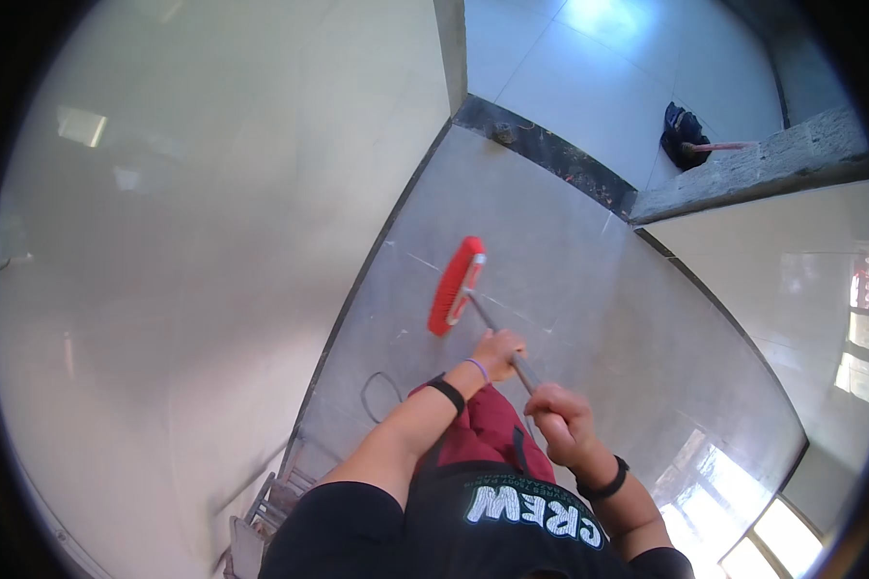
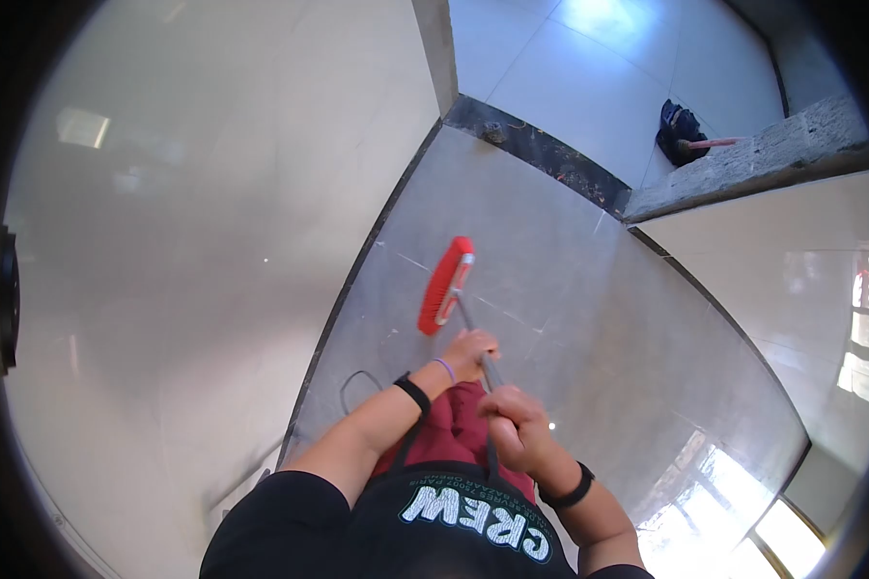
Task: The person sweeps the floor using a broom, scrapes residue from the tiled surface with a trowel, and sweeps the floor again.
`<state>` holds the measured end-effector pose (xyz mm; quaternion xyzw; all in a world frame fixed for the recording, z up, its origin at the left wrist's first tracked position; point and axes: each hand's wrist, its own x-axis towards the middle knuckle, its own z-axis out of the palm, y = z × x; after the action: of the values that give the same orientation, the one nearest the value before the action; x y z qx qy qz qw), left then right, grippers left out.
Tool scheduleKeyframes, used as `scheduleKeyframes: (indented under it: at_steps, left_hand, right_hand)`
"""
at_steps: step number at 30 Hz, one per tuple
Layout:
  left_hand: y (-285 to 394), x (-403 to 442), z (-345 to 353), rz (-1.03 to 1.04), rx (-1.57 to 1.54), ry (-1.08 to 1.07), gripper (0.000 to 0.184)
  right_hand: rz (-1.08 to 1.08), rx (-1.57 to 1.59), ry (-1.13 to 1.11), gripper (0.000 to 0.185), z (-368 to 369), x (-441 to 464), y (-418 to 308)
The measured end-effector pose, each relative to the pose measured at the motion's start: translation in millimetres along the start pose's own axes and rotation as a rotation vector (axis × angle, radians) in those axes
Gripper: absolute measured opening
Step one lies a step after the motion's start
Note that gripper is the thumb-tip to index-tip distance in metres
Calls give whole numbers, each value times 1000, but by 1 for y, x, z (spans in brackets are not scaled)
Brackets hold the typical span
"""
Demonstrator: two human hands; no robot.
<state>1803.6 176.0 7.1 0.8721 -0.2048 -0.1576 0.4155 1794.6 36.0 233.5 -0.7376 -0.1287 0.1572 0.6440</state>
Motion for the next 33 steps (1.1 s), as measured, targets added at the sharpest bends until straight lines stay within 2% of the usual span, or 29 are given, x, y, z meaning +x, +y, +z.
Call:
scheduleKeyframes:
  at_steps: [2,4,6,8,12,14,15,16,17,18,19,20,21,23,24,25,26,28,30,33]
  left_hand:
    - [29,23,-2,-11,-92,-127,14]
    - [57,40,-17,4,-79,-137,12]
    - [74,47,-33,2,-62,-156,11]
    - [81,49,-47,88,-57,-91,15]
    - [73,45,-71,-31,-40,-57,17]
    - [52,40,-78,-36,-16,173,28]
    - [37,37,-83,-46,-21,164,28]
    - [15,32,-89,-106,-61,178,32]
    - [-13,27,-93,-168,-103,189,36]
    - [-48,21,-94,-303,-145,126,35]
    - [-89,14,-90,-440,-188,54,35]
    - [-142,0,-76,-478,-134,104,34]
    - [-197,-16,-63,-519,-80,155,33]
    - [-301,-34,-56,-900,-19,-72,33]
    - [-339,-44,-56,-993,57,-7,25]
    - [-382,-50,-54,-1100,106,-72,24]
    - [-429,-55,-53,-1201,150,-146,23]
    - [-495,-59,-57,-1322,135,-112,24]
    - [-557,-66,-43,-1327,168,-45,24]
    - [-607,-56,-21,-1330,175,-21,24]
  right_hand:
    - [-43,-50,8,15,-10,1,-22]
    - [-90,-89,-3,13,-19,6,-43]
    - [-65,8,94,11,-24,9,-62]
    - [-81,48,145,8,-24,12,-74]
    - [-142,161,329,10,-16,18,-62]
    - [-105,156,403,11,-12,24,-43]
    - [-80,142,482,12,-12,27,-31]
    - [-106,153,524,12,-17,25,-18]
    - [-62,-15,639,17,-27,14,3]
    - [12,-30,659,27,-42,10,11]
    - [-4,395,855,35,-53,17,16]
    - [-7,402,1083,50,-68,8,29]
    - [64,183,1371,63,-88,-3,49]
    - [312,146,1693,73,-133,-28,64]
    - [250,149,1627,71,-178,-77,82]
    - [338,113,1642,72,-216,-113,89]
    - [403,-56,1791,51,-227,-108,92]
    - [523,-236,1697,48,-223,-108,103]
    - [623,-340,1598,45,-208,-120,112]
    - [763,-423,1497,41,-185,-127,128]
